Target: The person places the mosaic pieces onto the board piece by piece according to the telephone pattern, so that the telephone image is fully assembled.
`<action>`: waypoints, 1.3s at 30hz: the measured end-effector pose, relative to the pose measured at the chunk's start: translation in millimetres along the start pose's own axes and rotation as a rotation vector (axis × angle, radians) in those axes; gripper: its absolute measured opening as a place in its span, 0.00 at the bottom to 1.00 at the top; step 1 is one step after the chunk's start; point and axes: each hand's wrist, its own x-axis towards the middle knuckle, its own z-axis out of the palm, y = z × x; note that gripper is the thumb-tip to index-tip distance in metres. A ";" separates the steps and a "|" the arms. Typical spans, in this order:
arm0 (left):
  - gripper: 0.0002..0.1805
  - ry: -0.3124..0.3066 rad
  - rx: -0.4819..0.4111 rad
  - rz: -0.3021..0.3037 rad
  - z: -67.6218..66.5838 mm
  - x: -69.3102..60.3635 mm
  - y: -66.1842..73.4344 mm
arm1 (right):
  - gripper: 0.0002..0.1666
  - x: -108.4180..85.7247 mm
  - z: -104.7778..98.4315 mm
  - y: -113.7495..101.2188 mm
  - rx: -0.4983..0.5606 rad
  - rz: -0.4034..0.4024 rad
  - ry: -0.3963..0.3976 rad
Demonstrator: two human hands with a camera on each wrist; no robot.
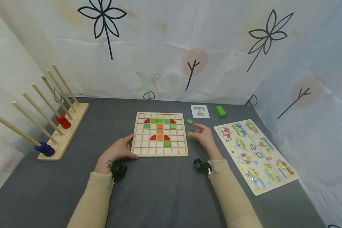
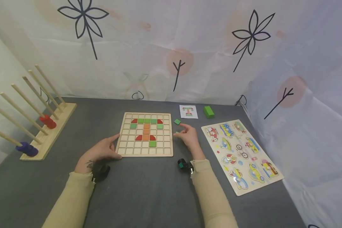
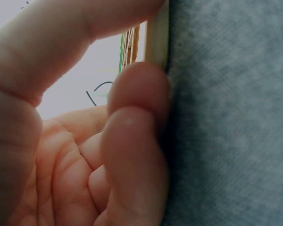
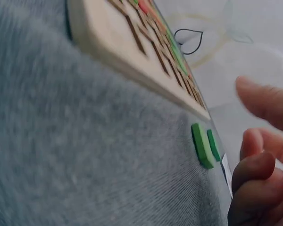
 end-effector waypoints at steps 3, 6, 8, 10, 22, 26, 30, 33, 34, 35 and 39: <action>0.59 0.002 0.008 -0.005 0.3 0.7 -0.9 | 0.36 0.8 -0.2 2.3 -0.074 0.036 -0.019; 0.59 0.007 0.016 -0.006 0.6 0.7 -0.8 | 0.35 1.7 0.9 3.6 -0.164 0.063 -0.034; 0.59 0.009 0.020 -0.005 0.4 0.6 -0.7 | 0.34 2.2 2.0 3.8 -0.221 0.072 -0.039; 0.59 0.011 0.020 -0.006 0.4 0.5 -0.6 | 0.32 2.4 3.2 3.8 -0.253 0.083 -0.032; 0.59 0.008 0.020 -0.005 -0.4 0.6 -0.4 | 0.21 0.5 5.4 1.4 -0.305 0.124 0.028; 0.58 0.010 0.028 -0.005 -0.2 0.2 -0.1 | 0.19 0.2 5.3 -1.3 -0.306 0.073 0.082; 0.58 0.009 0.025 -0.007 -0.3 -0.3 0.2 | 0.17 -0.5 9.7 -7.8 -0.162 -0.031 0.097; 0.58 0.005 0.024 -0.009 -0.5 -0.6 0.7 | 0.17 -3.9 18.8 -15.3 0.095 -0.108 0.031; 0.58 0.005 0.025 -0.009 -0.5 -0.7 0.9 | 0.18 -5.8 22.9 -18.2 0.191 -0.129 -0.002; 0.58 0.004 0.026 -0.009 -0.4 -0.9 1.2 | 0.19 -7.9 27.3 -21.2 0.278 -0.150 -0.032; 0.58 0.004 0.024 -0.013 0.4 -1.1 1.2 | 0.23 -15.6 46.3 -29.3 0.460 -0.207 -0.122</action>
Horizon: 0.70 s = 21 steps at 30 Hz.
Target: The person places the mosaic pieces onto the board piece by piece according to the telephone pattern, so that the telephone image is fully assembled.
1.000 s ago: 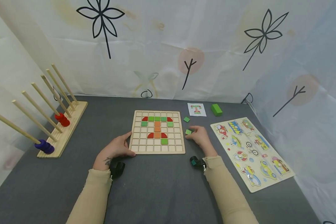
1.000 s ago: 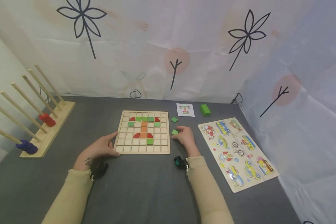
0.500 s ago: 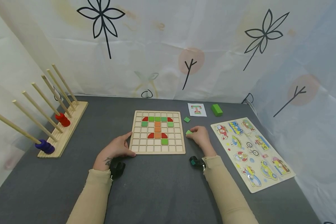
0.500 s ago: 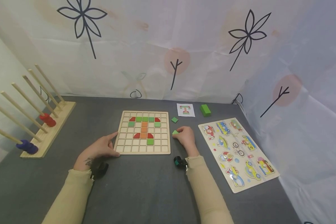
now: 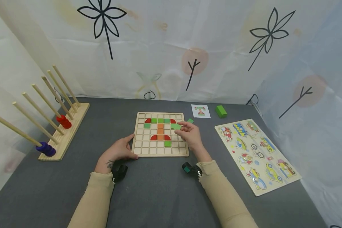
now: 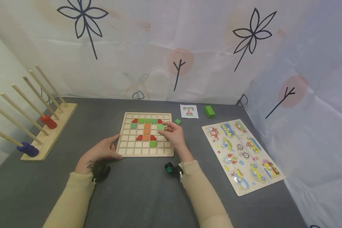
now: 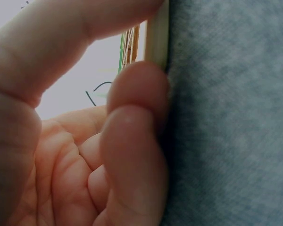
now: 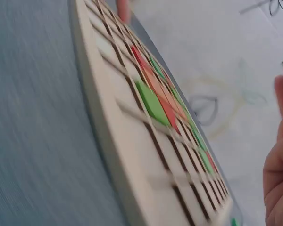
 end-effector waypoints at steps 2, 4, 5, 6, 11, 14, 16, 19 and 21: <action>0.58 0.001 0.000 -0.001 0.0 0.1 -0.4 | 0.24 -1.5 9.6 1.3 0.010 -0.005 -0.036; 0.58 0.001 -0.004 -0.002 0.0 0.2 -0.7 | 0.25 -2.2 17.6 3.6 -0.012 0.009 -0.067; 0.58 0.002 -0.004 -0.002 0.0 0.4 -0.9 | 0.25 -2.3 21.7 4.5 -0.020 0.023 -0.078; 0.58 0.003 -0.005 -0.002 0.0 0.6 -1.2 | 0.25 -2.3 25.2 5.2 -0.045 0.036 -0.090; 0.58 0.002 -0.010 0.007 0.3 1.6 -2.2 | 0.24 -1.9 37.2 6.5 -0.221 0.062 -0.155; 0.58 -0.002 -0.010 0.007 0.5 1.9 -2.3 | 0.23 -1.1 40.5 7.7 -0.352 0.058 -0.209; 0.58 0.000 -0.011 0.001 0.6 2.0 -1.9 | 0.22 -0.3 42.2 8.5 -0.437 0.055 -0.241; 0.58 -0.003 -0.003 0.003 0.1 2.2 -1.5 | 0.22 0.2 44.5 9.1 -0.583 0.046 -0.270; 0.58 -0.003 -0.003 0.000 0.0 2.1 -1.1 | 0.22 0.4 46.0 9.7 -0.668 0.048 -0.284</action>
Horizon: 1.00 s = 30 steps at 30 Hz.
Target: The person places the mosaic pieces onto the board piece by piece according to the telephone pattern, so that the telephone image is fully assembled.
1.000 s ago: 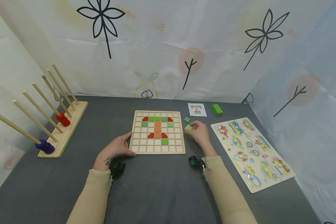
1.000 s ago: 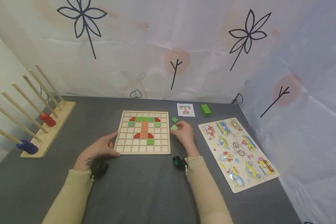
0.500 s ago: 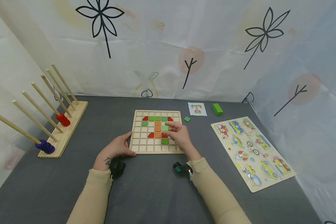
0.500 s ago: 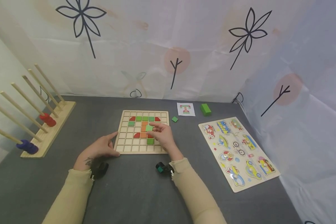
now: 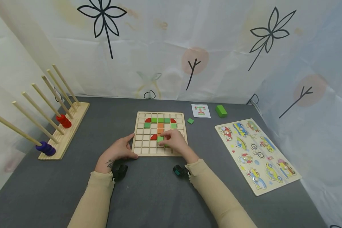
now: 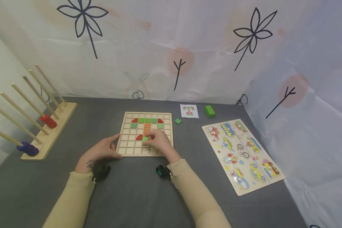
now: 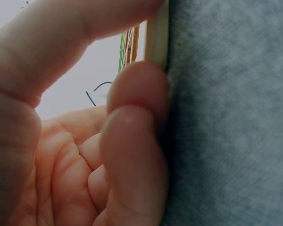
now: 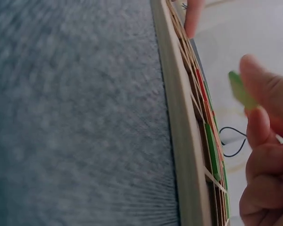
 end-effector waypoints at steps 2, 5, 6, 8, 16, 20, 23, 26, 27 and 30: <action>0.58 -0.004 0.005 0.006 0.1 0.4 -0.5 | 0.22 0.4 1.4 -0.6 -0.059 0.020 -0.015; 0.58 0.000 0.000 0.001 0.6 0.7 -0.8 | 0.22 0.7 3.2 -1.5 -0.113 0.049 -0.034; 0.58 0.000 -0.003 0.002 0.7 0.7 -0.7 | 0.22 0.5 3.5 -2.1 -0.125 0.058 -0.038; 0.58 0.002 -0.013 -0.003 0.6 0.3 -0.3 | 0.22 0.2 3.8 -3.4 -0.146 0.072 -0.042; 0.59 -0.003 -0.024 0.006 -0.6 -0.3 0.1 | 0.22 -1.1 4.1 -7.3 -0.213 0.095 -0.060; 0.59 -0.005 -0.019 0.005 -0.6 -0.3 -0.7 | 0.23 -0.9 4.2 -7.4 -0.228 0.083 -0.066; 0.59 -0.008 -0.018 0.001 -0.8 -0.5 -0.7 | 0.27 0.1 0.9 -5.9 -0.160 0.059 -0.036; 0.59 -0.010 -0.016 0.002 -1.1 -0.5 -0.3 | 0.32 2.1 -8.8 -1.5 0.055 0.031 0.025; 0.59 -0.008 -0.015 0.000 -1.1 -0.3 -0.2 | 0.33 3.1 -13.4 0.9 0.138 0.023 0.054; 0.59 -0.007 -0.012 -0.001 -1.1 -0.2 -0.4 | 0.37 7.1 -29.6 10.2 0.349 0.016 0.143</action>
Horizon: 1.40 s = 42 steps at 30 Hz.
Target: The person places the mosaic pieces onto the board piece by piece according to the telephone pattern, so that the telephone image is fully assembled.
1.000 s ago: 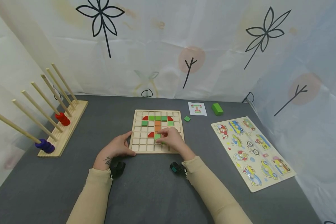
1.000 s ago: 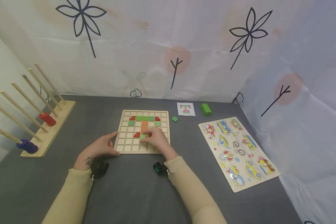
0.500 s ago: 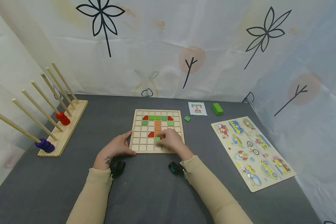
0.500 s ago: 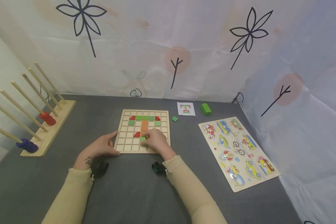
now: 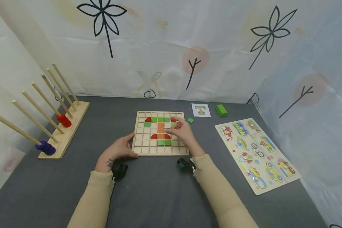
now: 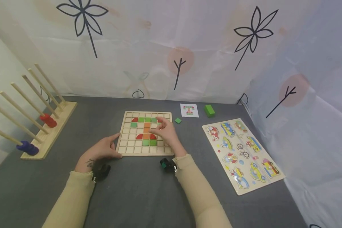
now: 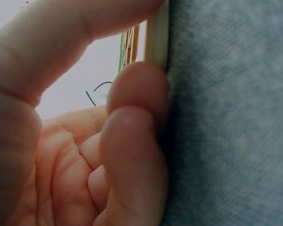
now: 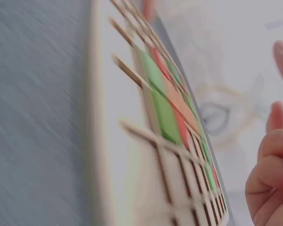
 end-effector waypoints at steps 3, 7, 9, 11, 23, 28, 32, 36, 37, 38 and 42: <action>0.59 0.002 0.000 -0.001 -0.1 -0.2 0.1 | 0.38 8.1 -19.1 5.5 0.092 0.027 0.092; 0.58 -0.004 -0.001 0.002 -0.3 -1.7 0.2 | 0.39 19.1 -42.3 16.0 0.081 0.117 0.199; 0.58 -0.003 0.000 0.003 -0.2 -2.2 0.0 | 0.38 24.3 -51.6 22.0 0.032 0.167 0.245; 0.58 -0.003 0.000 0.005 -0.1 -2.4 -0.4 | 0.38 28.4 -58.8 27.3 -0.036 0.214 0.280; 0.59 0.002 -0.011 0.012 0.6 -2.6 -1.5 | 0.36 40.4 -65.1 32.5 -0.234 0.389 0.271; 0.58 0.003 -0.002 0.009 0.7 -2.8 0.1 | 0.32 41.5 -63.0 28.2 -0.384 0.422 0.259; 0.58 0.002 0.000 0.009 0.7 -2.2 1.0 | 0.27 42.0 -63.3 28.6 -0.451 0.423 0.272; 0.58 0.000 -0.004 0.006 -0.2 -1.6 1.2 | 0.25 42.7 -65.5 31.4 -0.476 0.414 0.277; 0.58 -0.002 -0.005 0.007 -0.5 -1.6 1.2 | 0.24 42.6 -66.2 32.1 -0.479 0.414 0.277; 0.58 -0.005 -0.007 0.009 -0.7 -1.7 1.2 | 0.24 42.6 -67.0 32.6 -0.480 0.414 0.277; 0.59 -0.007 -0.016 0.015 -0.9 -1.5 0.9 | 0.23 41.5 -70.8 31.2 -0.423 0.413 0.286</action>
